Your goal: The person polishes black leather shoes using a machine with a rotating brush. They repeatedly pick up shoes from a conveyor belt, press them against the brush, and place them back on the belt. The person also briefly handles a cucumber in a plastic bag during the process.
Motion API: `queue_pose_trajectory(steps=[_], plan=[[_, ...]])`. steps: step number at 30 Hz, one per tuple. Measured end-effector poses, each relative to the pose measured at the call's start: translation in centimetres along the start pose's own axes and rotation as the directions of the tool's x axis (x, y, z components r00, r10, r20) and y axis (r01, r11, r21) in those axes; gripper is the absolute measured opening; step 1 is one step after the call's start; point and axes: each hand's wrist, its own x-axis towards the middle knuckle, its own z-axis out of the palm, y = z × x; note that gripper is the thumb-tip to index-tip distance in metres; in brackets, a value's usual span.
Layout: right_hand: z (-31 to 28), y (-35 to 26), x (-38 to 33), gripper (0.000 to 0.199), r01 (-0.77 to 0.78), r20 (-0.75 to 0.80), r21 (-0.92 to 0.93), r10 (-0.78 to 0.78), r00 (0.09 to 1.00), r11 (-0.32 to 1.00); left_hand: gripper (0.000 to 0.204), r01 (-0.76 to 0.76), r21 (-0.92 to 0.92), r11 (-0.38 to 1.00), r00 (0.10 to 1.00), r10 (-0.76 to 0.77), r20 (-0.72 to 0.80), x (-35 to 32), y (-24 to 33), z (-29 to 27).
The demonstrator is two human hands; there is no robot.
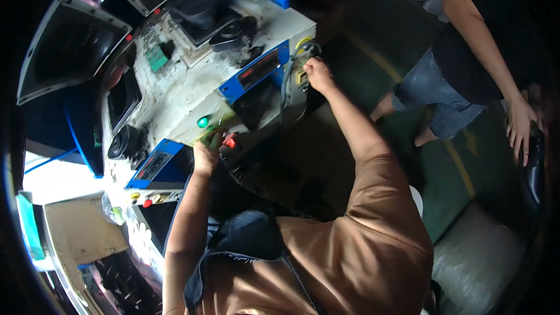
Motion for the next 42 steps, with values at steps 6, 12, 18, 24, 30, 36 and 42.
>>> queue_pose_trajectory(steps=[6,12,18,24,30,36,42], plan=[[1.1,-0.3,-1.6,0.021,-0.078,0.038,-0.068,0.081,0.996,0.995,0.024,0.172,0.181,0.968,0.948,-0.213,0.238,-0.4,8.9,-2.7],[-3.5,-13.6,-8.0,0.014,-0.118,0.686,0.448,-0.256,0.681,0.886,0.025,0.277,0.178,0.944,0.957,-0.287,0.031,-10.4,8.8,-10.1],[-8.5,-27.7,-8.8,0.020,0.069,0.593,0.649,-0.561,0.577,0.757,0.019,-0.061,0.349,0.935,0.998,0.051,0.039,-13.1,23.0,-13.8],[-4.1,-33.0,-10.7,0.023,0.368,0.574,0.679,-0.772,0.274,0.635,0.020,-0.455,0.568,0.686,0.890,0.373,0.263,-15.4,30.9,-15.8],[2.0,-36.6,-15.2,0.031,0.291,0.693,0.704,-0.717,-0.078,0.648,0.021,-0.453,0.697,0.556,0.883,0.385,0.268,-20.3,34.8,-17.8],[2.1,-39.0,-18.0,0.018,0.157,0.618,0.771,-0.785,0.049,0.617,0.024,-0.452,0.746,0.489,0.861,0.458,0.221,-23.2,37.6,-18.7],[2.9,-39.1,-17.6,0.024,0.274,0.646,0.730,-0.763,0.019,0.626,0.027,-0.482,0.766,0.425,0.798,0.574,0.184,-24.1,40.3,-17.6]])
